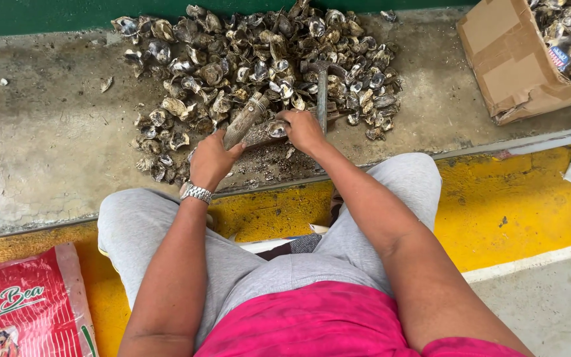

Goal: Using a hammer and a metal rod to pry open oyster shells for harvesting meat.

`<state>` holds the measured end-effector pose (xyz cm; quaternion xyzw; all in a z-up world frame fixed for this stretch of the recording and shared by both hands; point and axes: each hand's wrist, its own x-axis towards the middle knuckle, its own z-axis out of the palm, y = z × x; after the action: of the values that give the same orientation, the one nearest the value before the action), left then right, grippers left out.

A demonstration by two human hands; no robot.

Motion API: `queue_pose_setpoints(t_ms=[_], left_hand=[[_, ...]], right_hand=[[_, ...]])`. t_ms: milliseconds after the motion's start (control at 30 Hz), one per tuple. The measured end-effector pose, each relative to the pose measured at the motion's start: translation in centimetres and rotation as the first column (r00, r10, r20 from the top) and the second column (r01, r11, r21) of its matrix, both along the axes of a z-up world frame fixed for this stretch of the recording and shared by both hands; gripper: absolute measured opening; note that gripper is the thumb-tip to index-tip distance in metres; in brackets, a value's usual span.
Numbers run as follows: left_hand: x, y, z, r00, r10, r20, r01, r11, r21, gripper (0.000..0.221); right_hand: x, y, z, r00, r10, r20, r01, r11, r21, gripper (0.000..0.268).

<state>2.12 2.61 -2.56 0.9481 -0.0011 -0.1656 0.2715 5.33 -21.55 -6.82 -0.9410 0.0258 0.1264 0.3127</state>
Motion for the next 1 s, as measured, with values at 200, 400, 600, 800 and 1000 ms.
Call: queue_pose_setpoints(t_ms=[200,400,600,800,1000], left_hand=[[-1.1,0.6,0.1,0.999,-0.032,-0.017,0.032,0.998,0.048,0.053],[-2.5,0.2,1.2,0.994,-0.106,0.018,0.106,0.994,0.004,0.057],[-2.8,-0.5,0.0,0.993,-0.114,-0.032,0.117,0.987,0.113,0.059],[-2.8,-1.0,0.5,0.991,-0.132,0.02,0.128,0.981,0.149,0.057],[-3.3,-1.9,1.0,0.99,-0.137,0.036,0.128,0.976,0.177,0.051]], right_hand=[[1.5,-2.8,-2.6,0.945,0.064,0.32,0.023,0.965,-0.262,0.025],[-0.6,-4.4,1.5,0.914,-0.376,0.153,0.398,0.904,-0.158,0.049],[-0.1,-6.8,-2.0,0.82,-0.503,-0.272,0.572,0.715,0.402,0.033],[-5.8,-5.8,7.6,0.937,-0.348,0.015,0.343,0.928,0.147,0.038],[-13.8,-3.8,15.5,0.983,-0.15,0.107,0.14,0.986,0.096,0.056]])
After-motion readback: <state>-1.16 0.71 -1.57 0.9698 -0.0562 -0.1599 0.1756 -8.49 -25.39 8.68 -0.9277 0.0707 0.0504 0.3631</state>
